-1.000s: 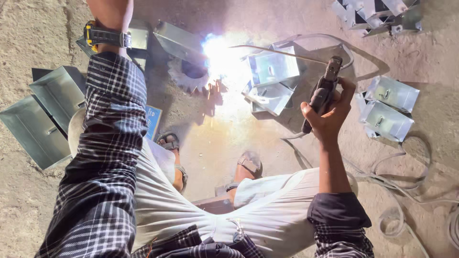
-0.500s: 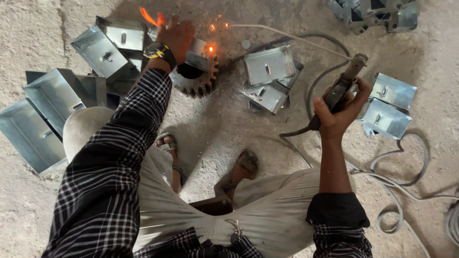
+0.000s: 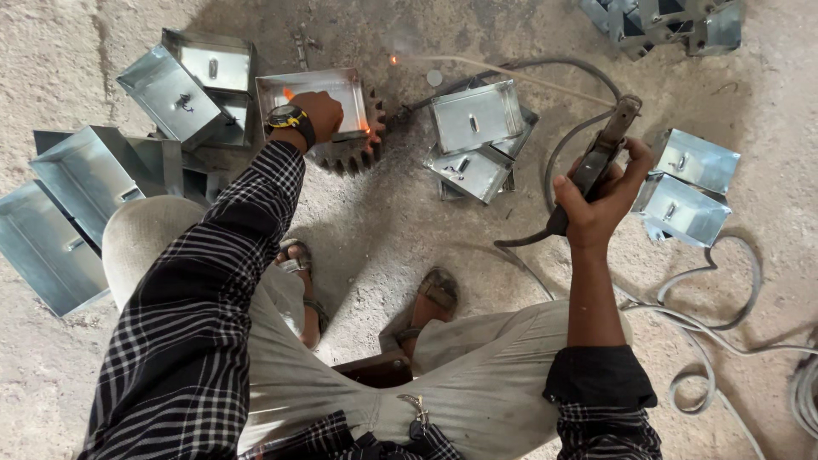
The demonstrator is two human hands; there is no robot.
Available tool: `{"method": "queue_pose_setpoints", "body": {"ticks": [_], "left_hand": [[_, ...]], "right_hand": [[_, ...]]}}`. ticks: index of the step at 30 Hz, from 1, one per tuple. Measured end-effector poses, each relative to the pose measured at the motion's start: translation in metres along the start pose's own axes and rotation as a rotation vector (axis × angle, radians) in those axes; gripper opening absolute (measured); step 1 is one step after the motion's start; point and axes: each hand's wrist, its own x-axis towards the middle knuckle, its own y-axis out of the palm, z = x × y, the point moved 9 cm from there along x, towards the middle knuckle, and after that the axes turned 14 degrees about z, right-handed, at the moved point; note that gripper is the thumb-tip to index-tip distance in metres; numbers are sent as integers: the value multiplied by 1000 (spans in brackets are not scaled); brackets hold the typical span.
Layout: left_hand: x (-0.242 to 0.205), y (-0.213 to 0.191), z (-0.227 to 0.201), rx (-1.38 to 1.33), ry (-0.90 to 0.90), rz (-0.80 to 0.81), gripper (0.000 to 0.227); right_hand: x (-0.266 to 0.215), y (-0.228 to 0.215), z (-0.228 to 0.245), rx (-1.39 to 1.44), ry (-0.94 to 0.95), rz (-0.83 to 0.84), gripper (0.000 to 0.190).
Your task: The person sits on the floor and uses a welding torch to join seams on small rectangular metal boxes. They repeatedly pick up boxes, position them on a gear-like fixture, weld the edges, and place the finished pieces into a stack.
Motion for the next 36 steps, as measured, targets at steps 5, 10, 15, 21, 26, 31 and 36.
{"method": "queue_pose_setpoints", "body": {"ticks": [5,10,15,21,26,31,36], "left_hand": [[-20,-36,18,-228,-36,-287,34],[-42,-38,25,197,-211,-764,64],[-6,-3,44,22,-201,-385,13],[-67,-80,-9,238,33,-749,6],[-97,-93,-13,239,77,-879,6],[-75,-92,8,58,-18,-720,16],[-99,-131,45,-240,-139,-872,20]], "right_hand": [[-2,-3,-10,7,35,-8,76],[3,3,-11,27,47,16,79],[4,9,-12,47,66,18,79],[3,4,-2,17,38,11,76],[2,6,-2,41,38,17,78],[-2,14,-5,46,46,37,79],[-2,26,8,-51,-15,91,77]]}}
